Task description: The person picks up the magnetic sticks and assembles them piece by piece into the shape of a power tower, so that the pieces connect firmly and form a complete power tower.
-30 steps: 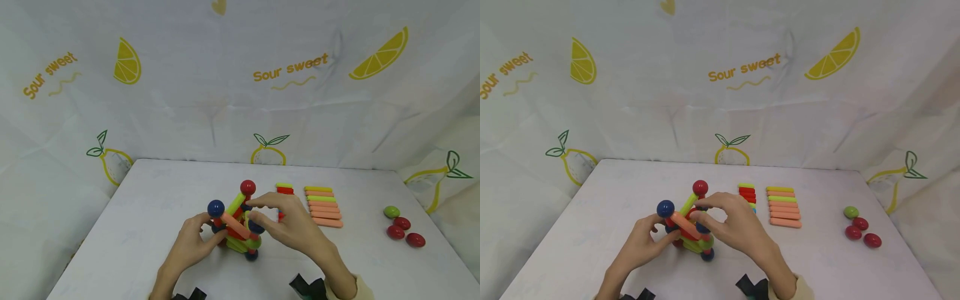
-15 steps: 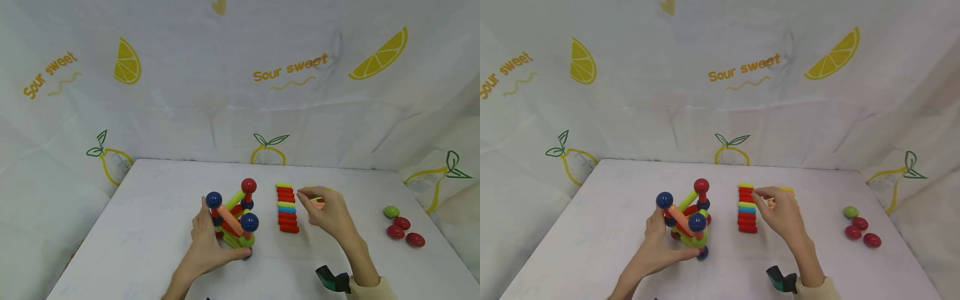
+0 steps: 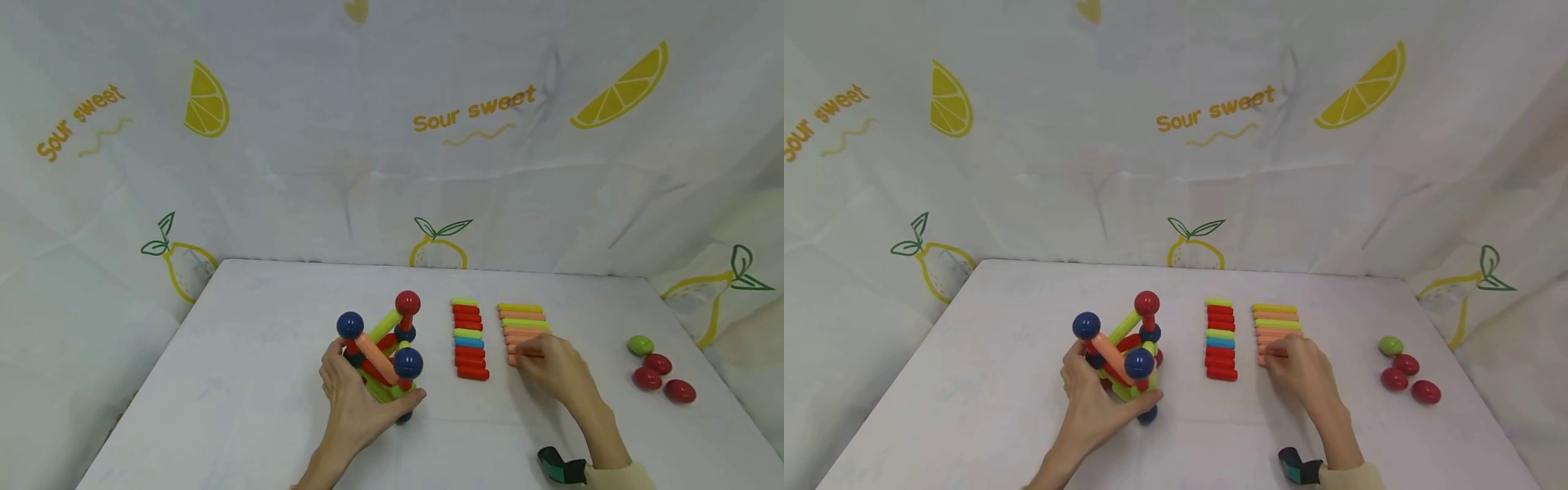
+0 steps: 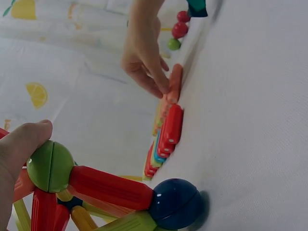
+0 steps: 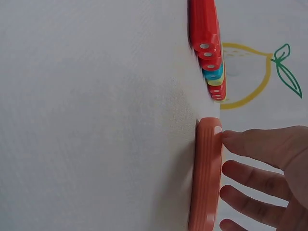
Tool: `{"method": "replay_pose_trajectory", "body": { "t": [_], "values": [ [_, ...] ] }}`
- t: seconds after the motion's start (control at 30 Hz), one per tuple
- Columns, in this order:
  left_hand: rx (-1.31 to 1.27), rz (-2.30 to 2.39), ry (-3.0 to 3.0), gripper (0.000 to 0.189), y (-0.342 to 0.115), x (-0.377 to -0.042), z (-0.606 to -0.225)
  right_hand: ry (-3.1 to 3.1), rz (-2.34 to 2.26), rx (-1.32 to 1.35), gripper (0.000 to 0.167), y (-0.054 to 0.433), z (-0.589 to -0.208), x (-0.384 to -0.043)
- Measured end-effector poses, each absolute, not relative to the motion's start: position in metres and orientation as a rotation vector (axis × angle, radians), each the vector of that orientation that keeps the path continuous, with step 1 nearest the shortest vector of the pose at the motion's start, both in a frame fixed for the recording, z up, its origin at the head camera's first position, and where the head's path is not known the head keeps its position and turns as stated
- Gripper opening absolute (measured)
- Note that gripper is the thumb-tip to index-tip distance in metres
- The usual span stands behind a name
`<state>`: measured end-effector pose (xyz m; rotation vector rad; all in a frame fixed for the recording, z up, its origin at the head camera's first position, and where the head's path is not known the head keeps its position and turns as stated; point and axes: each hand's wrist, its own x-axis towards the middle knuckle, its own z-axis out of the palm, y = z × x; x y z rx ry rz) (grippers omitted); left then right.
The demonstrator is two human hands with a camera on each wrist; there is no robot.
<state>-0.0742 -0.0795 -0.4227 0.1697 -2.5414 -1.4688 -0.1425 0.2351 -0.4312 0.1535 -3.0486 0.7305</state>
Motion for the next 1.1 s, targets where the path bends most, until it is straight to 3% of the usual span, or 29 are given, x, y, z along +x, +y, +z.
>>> {"method": "replay_pose_trajectory", "body": {
  "t": [0.3, 0.67, 0.8, 1.1],
  "values": [
    [0.133, -1.447, -2.634, 0.123, -0.091, -0.077, -0.420, -3.225, 0.769, 0.184, 0.039, 0.238, -0.433, -0.139],
    [-0.001, -1.506, -2.748, 0.123, -0.119, -0.082, -0.414, -3.057, 0.757, 0.306, 0.024, 0.228, -0.425, -0.133],
    [-0.127, -1.520, -2.749, 0.119, -0.125, -0.084, -0.414, -2.910, 0.787, 0.389, 0.021, 0.218, -0.411, -0.128],
    [-0.522, -1.523, -2.702, 0.102, -0.135, -0.085, -0.415, -2.578, 0.967, 0.519, 0.032, 0.182, -0.355, -0.111]
  ]
}}
